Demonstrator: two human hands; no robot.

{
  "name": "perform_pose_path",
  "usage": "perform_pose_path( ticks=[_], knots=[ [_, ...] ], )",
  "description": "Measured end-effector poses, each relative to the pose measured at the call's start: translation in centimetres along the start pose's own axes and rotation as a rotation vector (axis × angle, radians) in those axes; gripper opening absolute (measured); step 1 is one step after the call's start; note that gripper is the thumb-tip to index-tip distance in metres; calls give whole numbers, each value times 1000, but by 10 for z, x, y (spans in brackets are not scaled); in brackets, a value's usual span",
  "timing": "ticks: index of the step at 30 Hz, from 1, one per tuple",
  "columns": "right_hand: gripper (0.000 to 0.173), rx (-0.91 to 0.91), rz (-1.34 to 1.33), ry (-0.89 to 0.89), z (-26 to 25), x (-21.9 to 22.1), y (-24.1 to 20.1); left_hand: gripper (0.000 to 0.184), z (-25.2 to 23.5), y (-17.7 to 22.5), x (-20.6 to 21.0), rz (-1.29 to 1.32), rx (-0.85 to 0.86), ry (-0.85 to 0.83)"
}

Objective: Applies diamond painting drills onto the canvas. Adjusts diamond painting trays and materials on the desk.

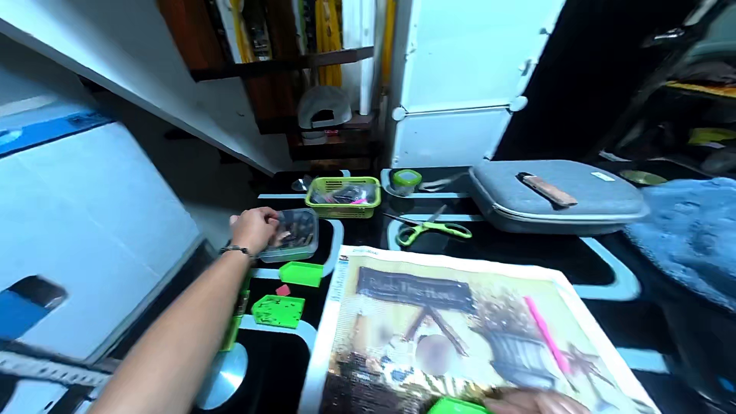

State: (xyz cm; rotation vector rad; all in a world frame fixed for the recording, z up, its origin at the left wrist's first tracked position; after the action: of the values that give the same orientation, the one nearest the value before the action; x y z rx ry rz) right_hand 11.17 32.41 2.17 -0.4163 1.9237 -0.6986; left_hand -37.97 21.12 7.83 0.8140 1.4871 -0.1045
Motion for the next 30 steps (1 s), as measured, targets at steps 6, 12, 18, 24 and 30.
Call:
perform_pose_path(
  ticks=[6,12,18,24,30],
  knots=[
    [47,17,62,4,11,11,-14,23,7,6,-7,43,151,69],
    [45,25,50,15,26,29,-26,48,74,41,-13,370,466,58],
    [45,23,29,41,27,34,-25,86,207,89,16,431,841,-782],
    [45,3,35,31,27,34,-25,112,246,85,58,476,851,-984],
    [44,-4,59,31,26,35,-27,98,255,77,61,637,886,-786]
  ],
)
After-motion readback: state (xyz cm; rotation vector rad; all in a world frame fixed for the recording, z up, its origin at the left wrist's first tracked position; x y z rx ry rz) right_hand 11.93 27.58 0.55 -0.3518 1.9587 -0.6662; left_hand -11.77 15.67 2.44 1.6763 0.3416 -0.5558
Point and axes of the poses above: each hand's wrist, its own z-axis away from the middle knuckle, its own x-axis out of the palm, y = z × x, the point moved 6 cm from there along -z, towards the middle knuckle, and after that the axes turned 4 degrees about -x, right-handed, at the moved point
